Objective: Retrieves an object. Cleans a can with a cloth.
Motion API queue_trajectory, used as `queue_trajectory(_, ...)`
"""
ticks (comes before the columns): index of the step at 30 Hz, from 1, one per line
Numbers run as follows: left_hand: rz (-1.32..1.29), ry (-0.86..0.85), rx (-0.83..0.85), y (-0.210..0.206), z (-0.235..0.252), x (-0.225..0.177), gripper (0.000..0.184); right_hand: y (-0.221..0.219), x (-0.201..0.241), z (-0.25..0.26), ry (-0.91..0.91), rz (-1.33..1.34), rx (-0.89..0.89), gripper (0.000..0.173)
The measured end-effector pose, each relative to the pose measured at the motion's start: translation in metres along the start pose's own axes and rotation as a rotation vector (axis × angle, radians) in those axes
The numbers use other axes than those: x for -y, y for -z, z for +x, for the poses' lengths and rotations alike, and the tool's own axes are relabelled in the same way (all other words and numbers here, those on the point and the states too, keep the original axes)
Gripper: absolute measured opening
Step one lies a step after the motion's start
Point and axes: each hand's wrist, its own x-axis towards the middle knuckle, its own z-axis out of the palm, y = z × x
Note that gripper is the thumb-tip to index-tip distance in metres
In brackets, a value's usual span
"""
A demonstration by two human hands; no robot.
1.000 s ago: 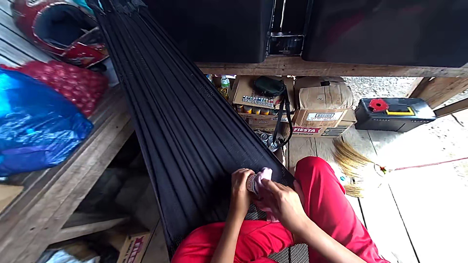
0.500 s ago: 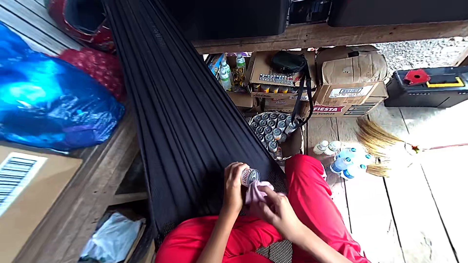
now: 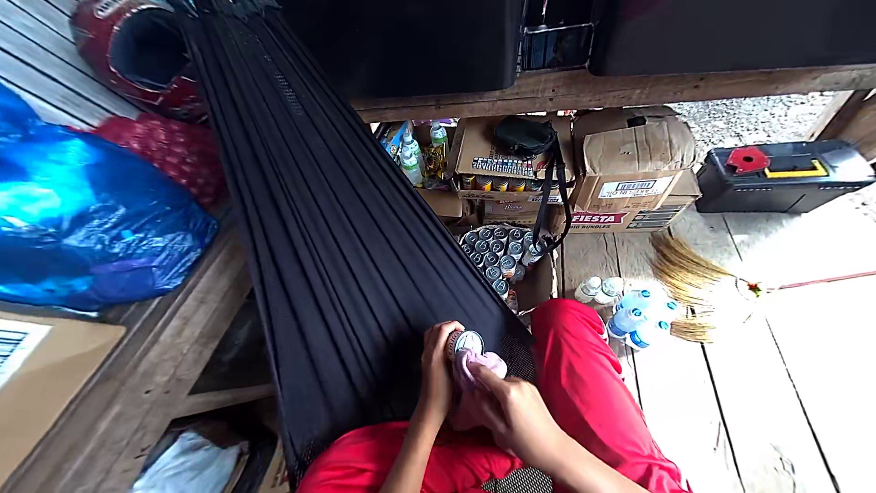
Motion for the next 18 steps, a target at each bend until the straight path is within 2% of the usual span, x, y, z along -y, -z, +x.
queue_trajectory(4, 0.041, -0.017, -0.033, -0.042, 0.019, 0.001, 0.024, 0.036, -0.032, 0.038, -0.103, -0.258, -0.032, 0.039)
queue_trajectory(8, 0.118, -0.031, -0.13, -0.081, 0.033, 0.005, 0.021, 0.052, -0.045, 0.042, -0.356, -0.356, 0.218, 0.049)
queue_trajectory(10, 0.094, -0.04, -0.168, -0.094, 0.039, 0.004, 0.02, 0.047, -0.046, 0.032, -0.311, -0.327, 0.198, 0.047)
queue_trajectory(13, 0.037, -0.076, -0.229, -0.108, 0.044, 0.0, 0.021, 0.039, -0.064, 0.027, -0.019, -0.306, -0.061, 0.039)
queue_trajectory(14, 0.03, -0.086, -0.25, -0.109, 0.046, -0.002, 0.02, 0.043, -0.068, 0.032, 0.033, -0.306, -0.097, 0.038)
queue_trajectory(18, 0.109, -0.133, -0.367, -0.101, 0.045, -0.007, 0.013, 0.052, -0.08, 0.051, 0.087, -0.426, -0.236, 0.039)
